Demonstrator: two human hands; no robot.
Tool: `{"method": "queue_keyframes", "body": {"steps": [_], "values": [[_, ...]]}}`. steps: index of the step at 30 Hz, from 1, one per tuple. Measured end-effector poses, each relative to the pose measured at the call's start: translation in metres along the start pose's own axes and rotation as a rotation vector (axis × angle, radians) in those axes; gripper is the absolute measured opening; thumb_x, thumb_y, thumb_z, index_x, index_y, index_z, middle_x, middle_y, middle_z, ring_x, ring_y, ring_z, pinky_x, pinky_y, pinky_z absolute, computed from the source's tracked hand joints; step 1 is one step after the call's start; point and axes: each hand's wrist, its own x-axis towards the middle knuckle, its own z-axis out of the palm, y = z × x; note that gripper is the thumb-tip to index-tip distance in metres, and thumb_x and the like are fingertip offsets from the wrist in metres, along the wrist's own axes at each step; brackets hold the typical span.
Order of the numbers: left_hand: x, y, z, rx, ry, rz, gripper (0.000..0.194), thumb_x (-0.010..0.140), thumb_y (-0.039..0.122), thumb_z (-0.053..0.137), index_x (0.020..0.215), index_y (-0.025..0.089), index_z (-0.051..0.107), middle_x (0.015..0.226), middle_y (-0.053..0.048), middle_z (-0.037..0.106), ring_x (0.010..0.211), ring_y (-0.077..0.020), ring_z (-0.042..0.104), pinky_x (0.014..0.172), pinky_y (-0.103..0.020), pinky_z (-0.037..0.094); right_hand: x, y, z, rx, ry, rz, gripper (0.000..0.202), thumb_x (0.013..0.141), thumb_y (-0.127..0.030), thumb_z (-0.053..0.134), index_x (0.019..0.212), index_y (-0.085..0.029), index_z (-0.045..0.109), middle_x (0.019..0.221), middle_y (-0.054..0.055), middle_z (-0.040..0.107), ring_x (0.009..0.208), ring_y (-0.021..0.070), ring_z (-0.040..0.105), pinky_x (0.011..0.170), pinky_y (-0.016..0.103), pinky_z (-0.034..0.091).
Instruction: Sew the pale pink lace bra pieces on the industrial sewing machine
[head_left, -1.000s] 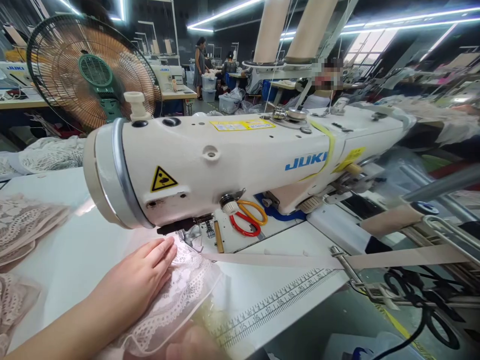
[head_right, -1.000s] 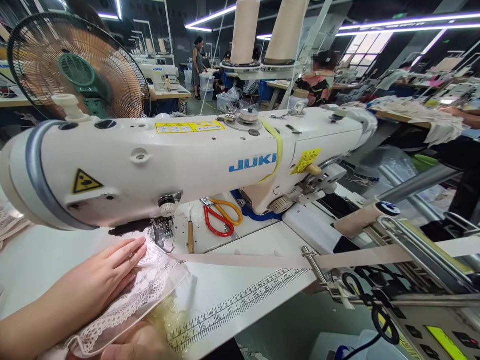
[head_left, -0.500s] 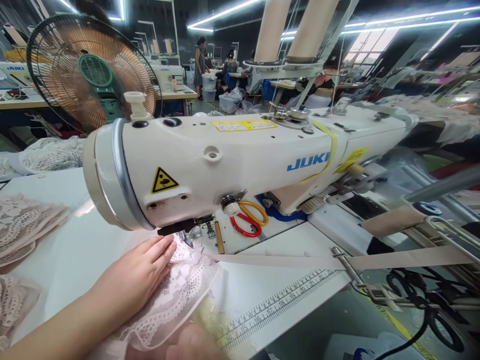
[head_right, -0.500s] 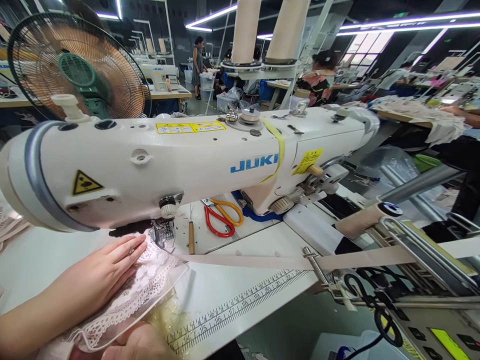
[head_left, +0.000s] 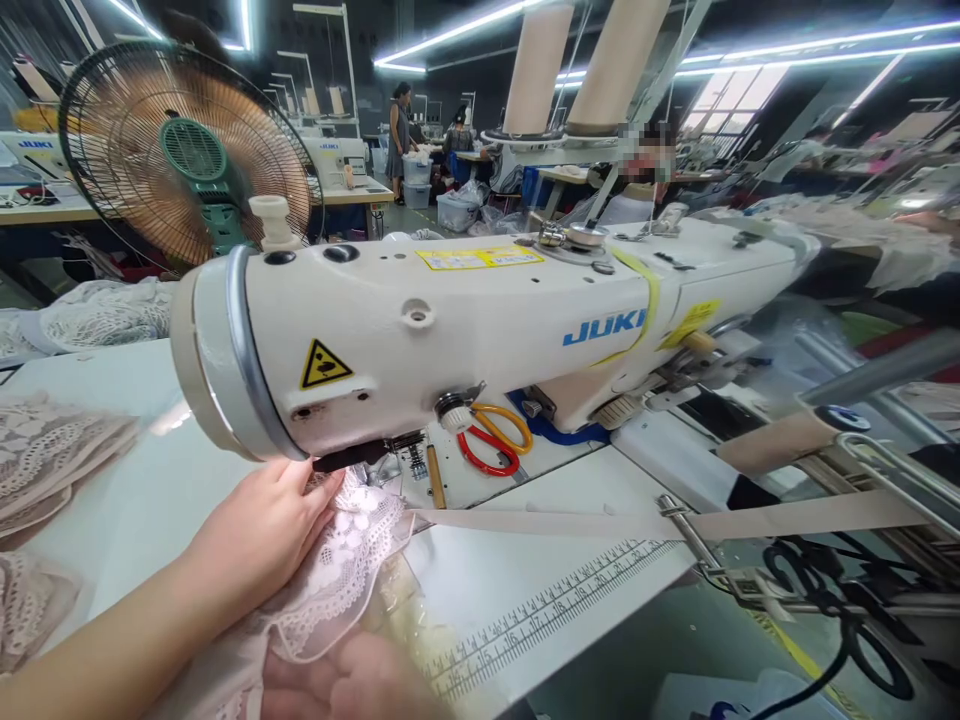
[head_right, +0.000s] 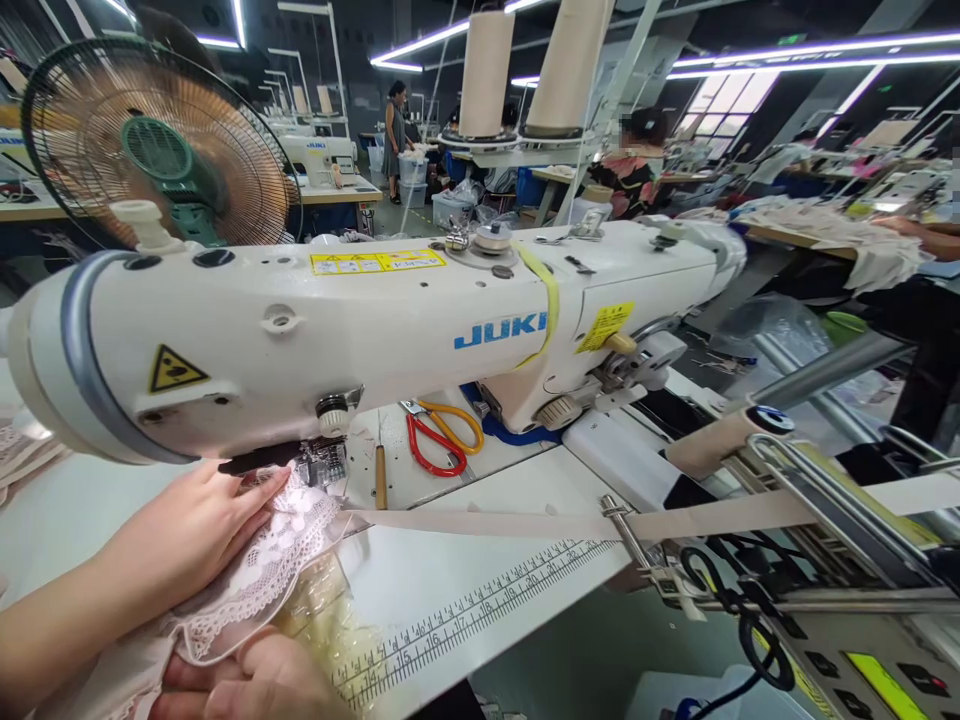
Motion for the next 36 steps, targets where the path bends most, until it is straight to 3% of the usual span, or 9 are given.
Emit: {"method": "queue_keyframes", "body": {"steps": [4,7,10,12,16,20,24,29,36], "values": [[-0.021,0.01,-0.003,-0.139,-0.101,-0.078,0.044,0.1,0.035,0.031,0.117,0.018,0.067,0.091,-0.013,0.066,0.076,-0.0273,0.066,0.06,-0.036,0.054,0.0,-0.011,0.014,-0.023,-0.059,-0.025,0.083,0.041,-0.035,0.095,0.116,-0.016,0.064,0.109,0.008,0.064,0.089,0.0165,0.064,0.085,0.036,0.055],[-0.043,0.003,0.011,-0.15,-0.006,0.01,0.041,0.093,0.036,0.05,0.13,0.023,0.063,0.121,-0.016,0.067,0.104,-0.0334,0.067,0.08,-0.043,0.06,-0.004,-0.013,0.014,-0.164,-0.013,0.052,0.087,0.047,-0.048,0.093,0.123,-0.02,0.062,0.117,0.008,0.06,0.096,0.017,0.061,0.089,0.037,0.054],[-0.059,-0.019,0.029,-0.147,0.102,0.078,0.048,0.092,0.027,0.053,0.14,0.028,0.057,0.146,-0.016,0.055,0.13,-0.0353,0.056,0.097,-0.046,0.055,-0.023,-0.024,0.009,-0.597,-0.058,0.109,0.081,0.061,-0.061,0.083,0.128,-0.022,0.06,0.123,0.009,0.06,0.108,0.0219,0.06,0.091,0.039,0.053],[-0.062,-0.033,0.033,-0.171,0.123,0.107,0.052,0.094,0.02,0.047,0.143,0.035,0.053,0.152,-0.013,0.049,0.136,-0.0313,0.051,0.102,-0.047,0.052,-0.04,-0.042,0.008,-0.936,-0.128,0.036,0.072,0.064,-0.052,0.084,0.126,-0.022,0.063,0.115,0.009,0.063,0.094,0.0215,0.063,0.086,0.039,0.054],[-0.056,-0.032,0.018,-0.233,0.112,0.274,0.05,0.086,0.009,0.05,0.127,0.033,0.068,0.15,-0.01,0.054,0.135,-0.0298,0.052,0.104,-0.048,0.05,-0.051,-0.093,0.011,-1.913,0.117,-0.692,0.056,0.081,-0.019,0.065,0.136,-0.015,0.057,0.117,0.017,0.061,0.103,0.0278,0.057,0.091,0.045,0.05],[-0.046,0.007,0.002,-0.349,0.153,0.299,0.025,0.079,0.004,0.051,0.073,0.02,0.069,0.128,-0.01,0.07,0.124,-0.027,0.061,0.107,-0.041,0.049,-0.032,-0.123,0.005,-2.452,0.007,-0.879,0.027,0.082,-0.011,0.06,0.106,-0.019,0.069,0.108,0.009,0.067,0.092,0.0235,0.056,0.078,0.035,0.048],[-0.047,0.043,0.005,-0.305,0.084,0.096,0.017,0.085,0.013,0.049,0.082,0.017,0.065,0.083,-0.008,0.07,0.077,-0.0244,0.067,0.069,-0.038,0.058,-0.023,-0.124,-0.008,-2.572,-0.144,-0.928,0.016,0.081,-0.005,0.055,0.077,-0.019,0.062,0.083,0.003,0.067,0.079,0.0185,0.054,0.071,0.031,0.044],[-0.052,0.054,0.029,-0.153,0.196,0.137,0.058,0.087,0.039,0.061,0.136,0.01,0.053,0.127,-0.021,0.065,0.101,-0.036,0.065,0.079,-0.05,0.056,-0.029,-0.122,-0.013,-2.537,-0.243,-1.121,0.016,0.082,-0.005,0.056,0.076,-0.019,0.059,0.081,0.001,0.068,0.077,0.0176,0.053,0.08,0.031,0.045],[-0.041,0.046,0.027,-0.175,0.11,0.149,0.06,0.085,0.047,0.064,0.131,0.009,0.06,0.145,-0.025,0.053,0.104,-0.0366,0.066,0.084,-0.05,0.058,-0.03,-0.124,-0.011,-2.53,-0.251,-1.102,0.016,0.081,-0.004,0.057,0.078,-0.019,0.06,0.079,0.001,0.068,0.076,0.0172,0.054,0.074,0.029,0.044]]}}
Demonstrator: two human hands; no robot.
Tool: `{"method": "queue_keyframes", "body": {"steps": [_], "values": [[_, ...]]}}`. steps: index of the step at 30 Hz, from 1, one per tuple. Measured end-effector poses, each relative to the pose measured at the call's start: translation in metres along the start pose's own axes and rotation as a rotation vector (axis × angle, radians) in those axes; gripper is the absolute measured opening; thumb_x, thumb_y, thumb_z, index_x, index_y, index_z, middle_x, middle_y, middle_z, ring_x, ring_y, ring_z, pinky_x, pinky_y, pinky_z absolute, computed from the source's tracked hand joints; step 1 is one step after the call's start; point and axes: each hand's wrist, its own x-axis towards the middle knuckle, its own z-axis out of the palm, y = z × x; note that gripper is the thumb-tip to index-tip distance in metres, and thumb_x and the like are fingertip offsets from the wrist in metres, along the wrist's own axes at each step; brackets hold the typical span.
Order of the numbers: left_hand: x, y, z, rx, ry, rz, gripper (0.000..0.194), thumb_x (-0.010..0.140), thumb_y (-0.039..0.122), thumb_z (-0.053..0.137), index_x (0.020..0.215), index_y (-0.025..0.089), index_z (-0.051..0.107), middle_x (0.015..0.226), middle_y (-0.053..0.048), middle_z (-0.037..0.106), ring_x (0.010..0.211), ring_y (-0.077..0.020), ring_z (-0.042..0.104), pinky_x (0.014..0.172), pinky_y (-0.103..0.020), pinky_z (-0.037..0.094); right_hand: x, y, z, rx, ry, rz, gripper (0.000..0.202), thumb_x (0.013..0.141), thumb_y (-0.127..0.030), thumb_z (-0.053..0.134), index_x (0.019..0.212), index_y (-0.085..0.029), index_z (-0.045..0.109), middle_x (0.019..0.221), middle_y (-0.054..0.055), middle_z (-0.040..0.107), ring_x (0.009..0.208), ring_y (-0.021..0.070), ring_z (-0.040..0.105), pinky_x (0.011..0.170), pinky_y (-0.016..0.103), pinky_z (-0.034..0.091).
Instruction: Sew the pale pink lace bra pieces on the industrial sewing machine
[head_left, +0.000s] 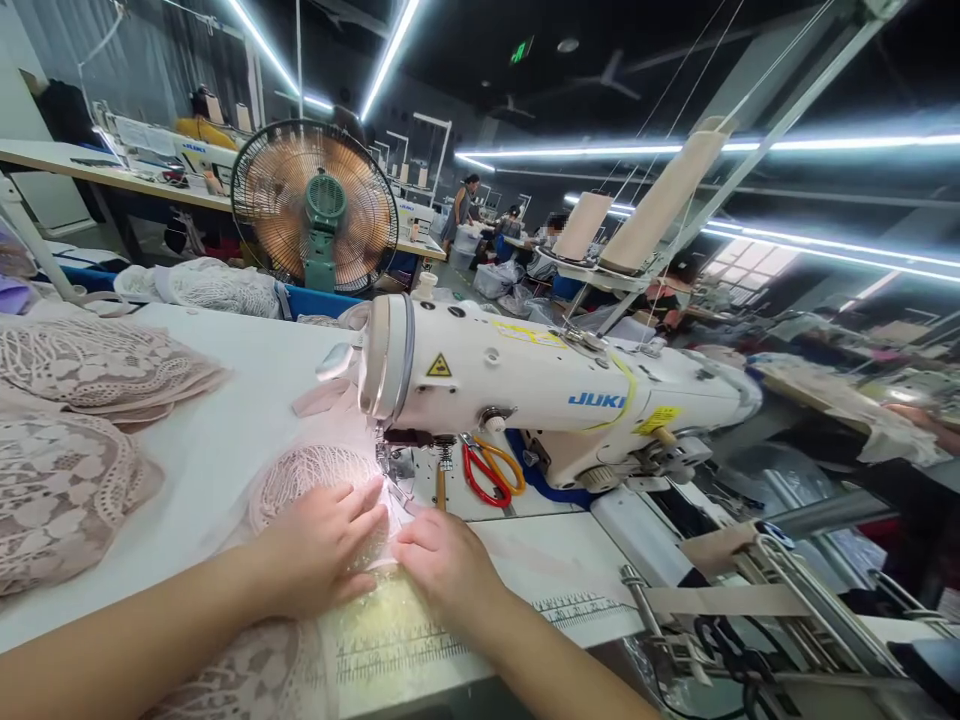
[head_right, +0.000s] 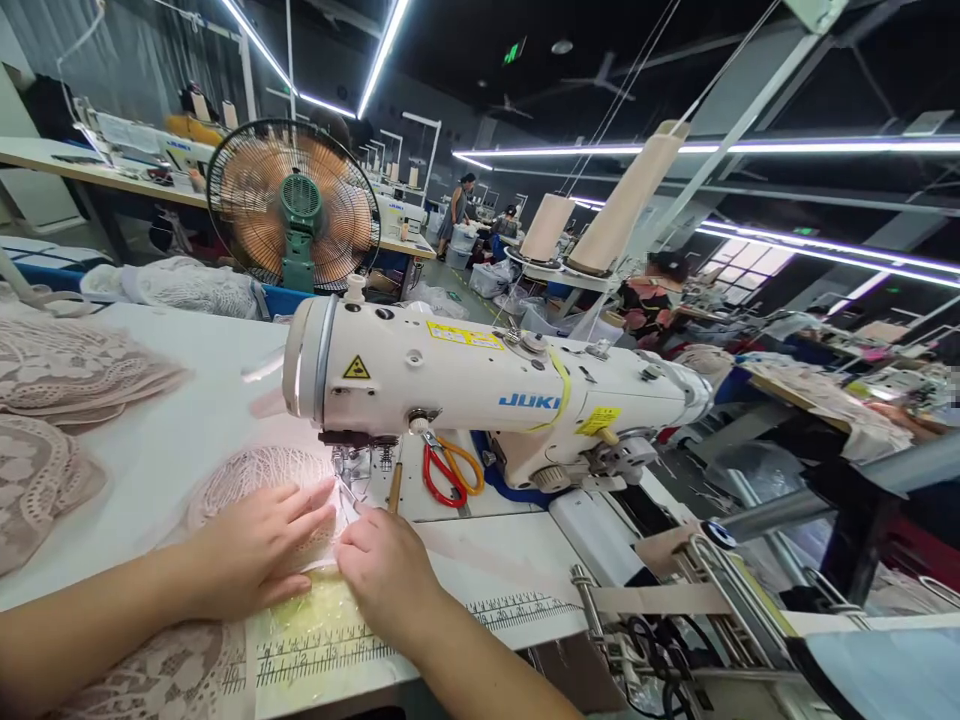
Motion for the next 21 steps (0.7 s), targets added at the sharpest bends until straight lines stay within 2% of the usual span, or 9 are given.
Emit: {"method": "queue_keyframes", "body": {"steps": [5,8,12,16,18,20,21], "values": [[0.013,-0.002,-0.011,0.008,-0.093,-0.004,0.054,0.083,0.048,0.067,0.12,0.01,0.064,0.144,-0.026,0.054,0.093,-0.0352,0.069,0.076,-0.05,0.06,0.003,0.0,-0.002,0.032,0.015,0.023,0.016,0.078,-0.003,0.057,0.078,-0.019,0.061,0.082,0.0,0.068,0.077,0.0166,0.052,0.068,0.028,0.039],[0.015,-0.006,-0.01,0.054,-0.08,0.009,0.055,0.084,0.05,0.066,0.123,0.01,0.064,0.142,-0.027,0.055,0.093,-0.0364,0.069,0.075,-0.05,0.059,0.004,0.0,-0.002,0.012,-0.017,0.042,0.015,0.079,-0.004,0.056,0.079,-0.018,0.062,0.08,0.001,0.066,0.076,0.0161,0.051,0.066,0.029,0.037],[0.013,-0.01,-0.005,0.154,0.034,0.05,0.054,0.086,0.049,0.066,0.122,0.009,0.065,0.135,-0.027,0.06,0.092,-0.0358,0.069,0.071,-0.047,0.058,0.006,0.001,0.001,-0.044,-0.036,0.071,0.014,0.077,-0.007,0.056,0.082,-0.018,0.064,0.08,0.0,0.065,0.075,0.0159,0.049,0.064,0.029,0.035],[0.007,-0.01,-0.004,0.205,0.186,0.108,0.02,0.09,0.029,0.062,0.099,0.014,0.07,0.111,-0.016,0.072,0.075,-0.0263,0.065,0.058,-0.039,0.05,0.011,0.001,0.005,-0.11,-0.026,0.079,0.011,0.075,-0.008,0.06,0.07,-0.018,0.059,0.075,0.0,0.061,0.072,0.0151,0.045,0.061,0.029,0.031],[0.005,-0.009,-0.004,0.161,0.272,0.168,0.013,0.091,0.016,0.057,0.094,0.017,0.07,0.103,-0.011,0.072,0.08,-0.025,0.063,0.067,-0.039,0.05,0.013,0.001,0.006,-0.135,-0.019,0.08,0.014,0.078,-0.01,0.061,0.066,-0.017,0.056,0.072,0.0,0.06,0.071,0.0149,0.045,0.06,0.029,0.028],[0.003,-0.009,-0.002,0.083,0.33,0.24,0.021,0.091,0.008,0.052,0.098,0.018,0.069,0.1,-0.009,0.071,0.09,-0.0246,0.062,0.082,-0.04,0.049,0.016,0.0,0.006,-0.146,-0.032,0.085,0.015,0.082,-0.013,0.061,0.068,-0.018,0.058,0.072,0.0,0.06,0.071,0.0147,0.046,0.06,0.029,0.027],[0.003,-0.01,-0.001,0.045,0.337,0.258,0.023,0.093,0.006,0.05,0.099,0.018,0.069,0.098,-0.009,0.07,0.091,-0.024,0.061,0.085,-0.04,0.048,0.017,0.0,0.005,-0.148,-0.045,0.092,0.014,0.082,-0.014,0.061,0.069,-0.018,0.058,0.073,0.0,0.061,0.071,0.0146,0.047,0.061,0.029,0.027]]}}
